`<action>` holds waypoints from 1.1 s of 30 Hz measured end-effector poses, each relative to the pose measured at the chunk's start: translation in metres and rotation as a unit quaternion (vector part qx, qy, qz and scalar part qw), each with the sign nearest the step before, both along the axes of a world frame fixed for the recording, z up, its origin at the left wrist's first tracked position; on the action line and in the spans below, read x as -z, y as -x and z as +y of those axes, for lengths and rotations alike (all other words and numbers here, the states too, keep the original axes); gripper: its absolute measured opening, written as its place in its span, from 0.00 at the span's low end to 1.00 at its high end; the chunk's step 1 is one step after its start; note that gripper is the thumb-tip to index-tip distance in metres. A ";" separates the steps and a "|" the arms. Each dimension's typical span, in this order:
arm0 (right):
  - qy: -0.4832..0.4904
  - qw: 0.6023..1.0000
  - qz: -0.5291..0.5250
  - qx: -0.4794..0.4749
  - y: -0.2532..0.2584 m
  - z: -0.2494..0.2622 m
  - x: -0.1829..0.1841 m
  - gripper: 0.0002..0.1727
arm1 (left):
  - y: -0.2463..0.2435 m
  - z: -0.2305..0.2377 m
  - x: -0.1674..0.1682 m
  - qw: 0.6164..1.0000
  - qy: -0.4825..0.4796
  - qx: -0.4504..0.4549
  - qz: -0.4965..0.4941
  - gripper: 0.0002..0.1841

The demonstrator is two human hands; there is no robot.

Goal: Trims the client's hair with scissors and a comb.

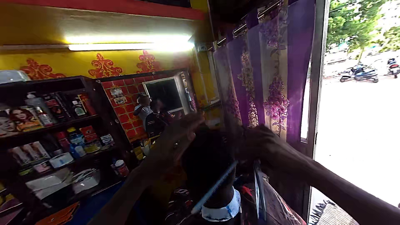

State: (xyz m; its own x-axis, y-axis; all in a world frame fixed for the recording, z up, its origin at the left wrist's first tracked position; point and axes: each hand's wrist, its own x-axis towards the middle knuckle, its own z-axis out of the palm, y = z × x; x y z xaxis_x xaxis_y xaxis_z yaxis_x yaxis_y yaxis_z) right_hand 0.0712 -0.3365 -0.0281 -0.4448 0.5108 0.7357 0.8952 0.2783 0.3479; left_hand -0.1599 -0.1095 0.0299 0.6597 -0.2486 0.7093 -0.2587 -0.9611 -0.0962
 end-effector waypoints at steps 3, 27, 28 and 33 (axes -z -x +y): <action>0.001 0.997 0.071 -0.025 -0.013 0.021 -0.051 0.11 | -0.007 0.020 -0.005 0.997 0.079 -0.007 0.017 0.26; 0.010 0.897 0.160 -0.413 -0.127 0.126 -0.061 0.12 | 0.004 -0.066 -0.024 0.918 0.246 -0.304 -0.062 0.38; 0.031 0.891 0.142 -0.429 -0.115 0.145 -0.074 0.11 | 0.004 -0.062 -0.019 0.898 0.272 -0.341 -0.062 0.35; 0.165 0.858 -0.013 -0.487 -0.096 0.224 -0.076 0.09 | -0.025 -0.073 0.008 0.865 0.279 -0.406 0.097 0.30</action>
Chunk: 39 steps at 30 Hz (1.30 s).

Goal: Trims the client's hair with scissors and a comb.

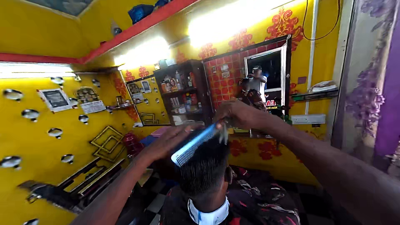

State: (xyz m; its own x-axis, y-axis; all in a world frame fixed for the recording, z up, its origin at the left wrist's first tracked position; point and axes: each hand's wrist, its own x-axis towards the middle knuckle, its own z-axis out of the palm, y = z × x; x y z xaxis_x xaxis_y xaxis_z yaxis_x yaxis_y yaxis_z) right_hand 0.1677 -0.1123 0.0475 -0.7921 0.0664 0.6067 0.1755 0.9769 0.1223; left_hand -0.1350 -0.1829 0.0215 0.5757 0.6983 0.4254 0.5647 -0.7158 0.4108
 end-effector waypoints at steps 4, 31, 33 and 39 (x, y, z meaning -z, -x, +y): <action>-0.054 0.998 0.016 0.007 -0.032 -0.016 0.045 0.11 | -0.038 -0.027 0.016 0.972 -0.181 0.033 0.143 0.27; 0.013 0.938 0.145 -0.313 0.019 0.146 0.104 0.09 | -0.116 -0.063 0.016 0.906 -0.180 -0.245 0.295 0.29; -0.007 0.939 0.125 -0.322 0.007 0.148 0.110 0.10 | -0.121 -0.064 0.023 0.889 -0.196 -0.248 0.331 0.27; 0.029 0.885 0.098 -0.455 0.020 0.152 0.069 0.11 | -0.135 -0.085 0.016 0.968 -0.094 -0.229 -0.033 0.45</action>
State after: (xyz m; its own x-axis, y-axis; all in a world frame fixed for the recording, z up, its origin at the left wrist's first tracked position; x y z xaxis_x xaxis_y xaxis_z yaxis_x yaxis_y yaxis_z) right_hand 0.1479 0.0396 -0.0211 -0.4141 -0.5093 0.7544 -0.6742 0.7284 0.1217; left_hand 0.0002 -0.2682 0.0057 0.1916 0.7808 0.5947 0.8177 -0.4621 0.3433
